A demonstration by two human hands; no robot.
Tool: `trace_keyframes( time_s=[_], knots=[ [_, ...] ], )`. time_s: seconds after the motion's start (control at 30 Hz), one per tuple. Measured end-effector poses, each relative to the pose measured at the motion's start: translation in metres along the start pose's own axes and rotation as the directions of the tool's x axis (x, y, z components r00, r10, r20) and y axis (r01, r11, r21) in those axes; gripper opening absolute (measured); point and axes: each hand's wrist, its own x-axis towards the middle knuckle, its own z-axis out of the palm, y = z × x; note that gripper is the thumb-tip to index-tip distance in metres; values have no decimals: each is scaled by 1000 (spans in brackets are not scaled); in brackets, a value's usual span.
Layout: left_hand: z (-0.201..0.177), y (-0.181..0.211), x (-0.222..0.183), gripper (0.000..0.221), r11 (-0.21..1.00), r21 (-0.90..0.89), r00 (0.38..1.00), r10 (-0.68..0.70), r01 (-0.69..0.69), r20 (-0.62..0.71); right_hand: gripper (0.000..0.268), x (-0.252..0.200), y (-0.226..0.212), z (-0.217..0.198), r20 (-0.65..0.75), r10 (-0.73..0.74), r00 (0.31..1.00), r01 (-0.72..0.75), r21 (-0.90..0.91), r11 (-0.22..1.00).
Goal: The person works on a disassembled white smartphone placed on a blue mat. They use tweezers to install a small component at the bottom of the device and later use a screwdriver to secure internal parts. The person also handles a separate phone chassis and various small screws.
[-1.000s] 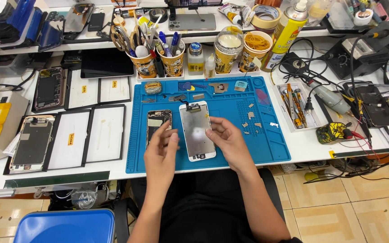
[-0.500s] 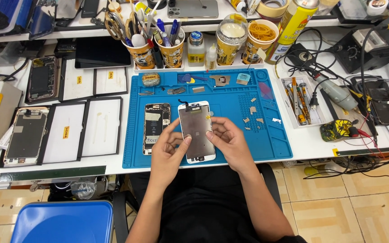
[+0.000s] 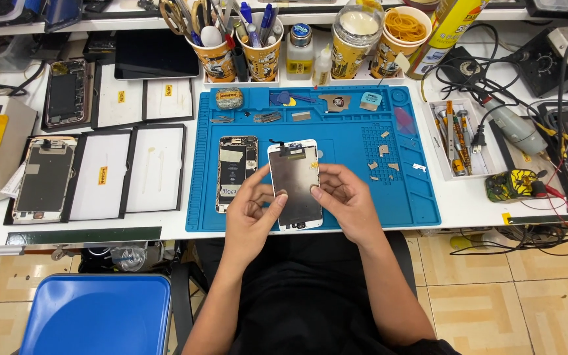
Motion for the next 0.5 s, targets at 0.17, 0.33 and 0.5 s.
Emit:
trace_keyframes(
  time_s=[0.17, 0.33, 0.5],
  knots=[
    [-1, -4, -1, 57, 1000, -11, 1000, 3, -3, 10, 42, -1, 1, -1, 2, -9, 1000, 9, 9, 1000],
    [-2, -6, 0, 57, 1000, -10, 1000, 11, -11, 15, 42, -1, 2, -3, 16, -15, 1000, 15, 5, 1000],
    [-1, 0, 0, 56, 1000, -6, 1000, 6, -6, 19, 42, 0, 2, -3, 18, -16, 1000, 16, -4, 1000]
  ],
)
